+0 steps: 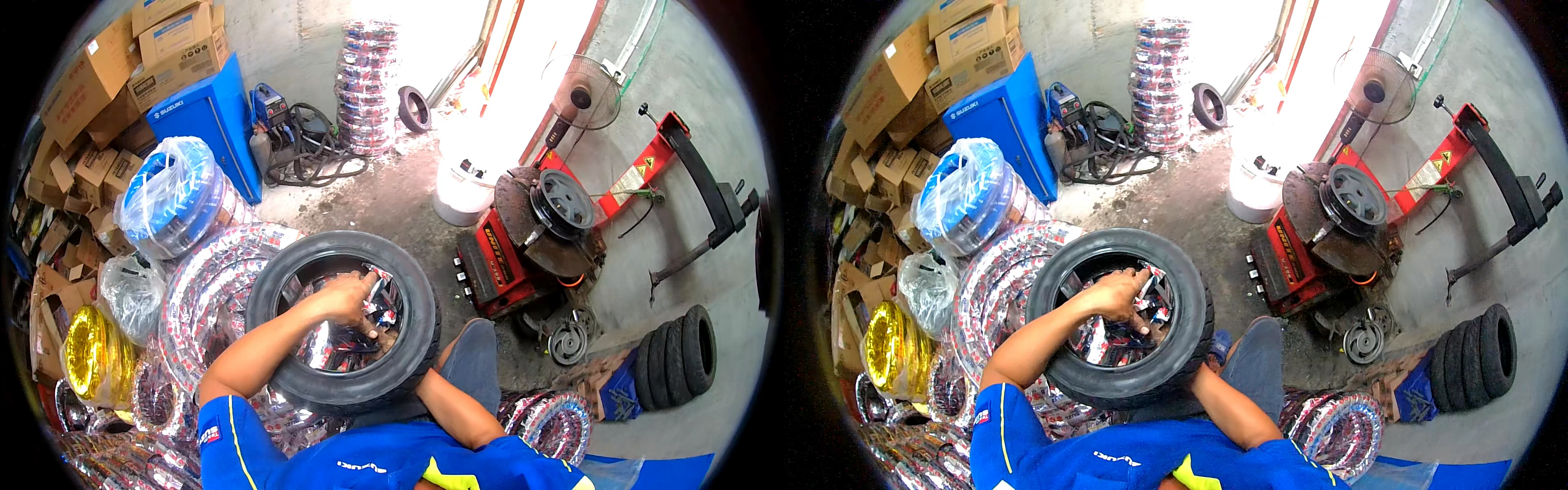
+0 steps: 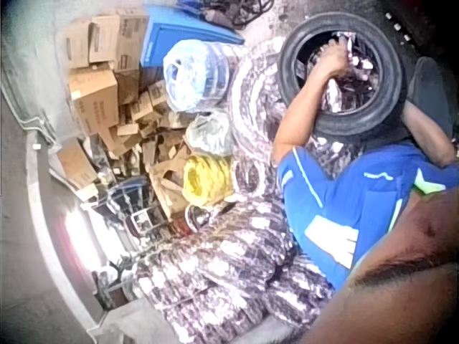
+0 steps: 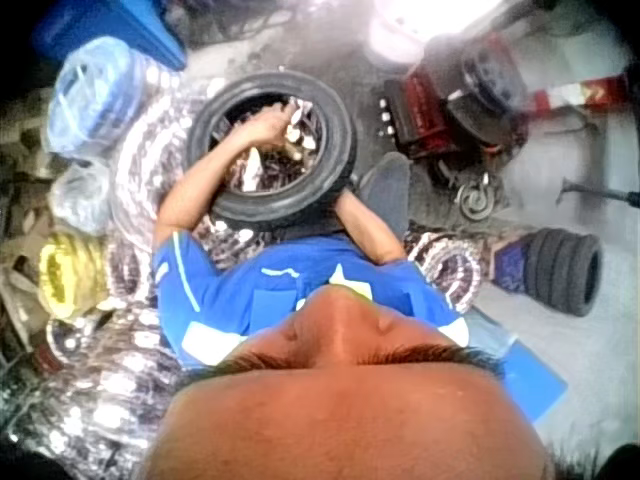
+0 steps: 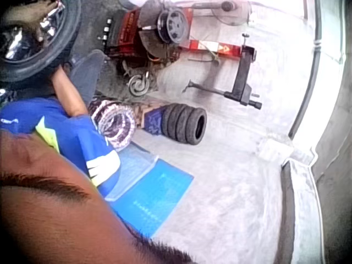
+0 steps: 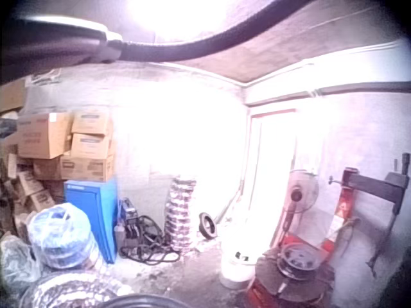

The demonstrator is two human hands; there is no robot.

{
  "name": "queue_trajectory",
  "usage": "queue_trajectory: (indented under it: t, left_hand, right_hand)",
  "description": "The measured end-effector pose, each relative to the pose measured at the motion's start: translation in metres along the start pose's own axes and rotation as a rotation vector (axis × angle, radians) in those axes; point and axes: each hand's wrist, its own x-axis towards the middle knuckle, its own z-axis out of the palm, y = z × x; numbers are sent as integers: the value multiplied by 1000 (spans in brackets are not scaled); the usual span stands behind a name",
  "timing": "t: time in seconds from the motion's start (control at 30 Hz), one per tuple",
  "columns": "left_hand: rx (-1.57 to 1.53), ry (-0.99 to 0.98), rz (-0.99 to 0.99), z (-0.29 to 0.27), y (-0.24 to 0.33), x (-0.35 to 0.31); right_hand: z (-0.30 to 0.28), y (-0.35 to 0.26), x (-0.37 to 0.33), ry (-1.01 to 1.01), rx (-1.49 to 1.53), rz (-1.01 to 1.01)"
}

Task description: The person removes the silver and red protective plastic wrapping from a motorcycle tire by hand, peeling and pulling the strips away until the tire is completely uncovered.

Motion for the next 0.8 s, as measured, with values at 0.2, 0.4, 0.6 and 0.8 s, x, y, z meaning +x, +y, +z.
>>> queue_trajectory:
  t: [0.2,0.4,0.6,0.8]
  left_hand:
    - [-143,200,-13,-11,-4,-8]
    - [-1215,526,-13,-48,-18,-18]
    - [-1473,745,280,-43,-17,-5]
    - [-1521,597,481,-27,4,4]
  right_hand:
    - [-4,-6,3,32,-10,-9]
    - [-31,-46,-2,204,-81,-207]
    - [29,-155,-67,75,-311,-870]
    - [138,-152,-54,-529,-508,-520]
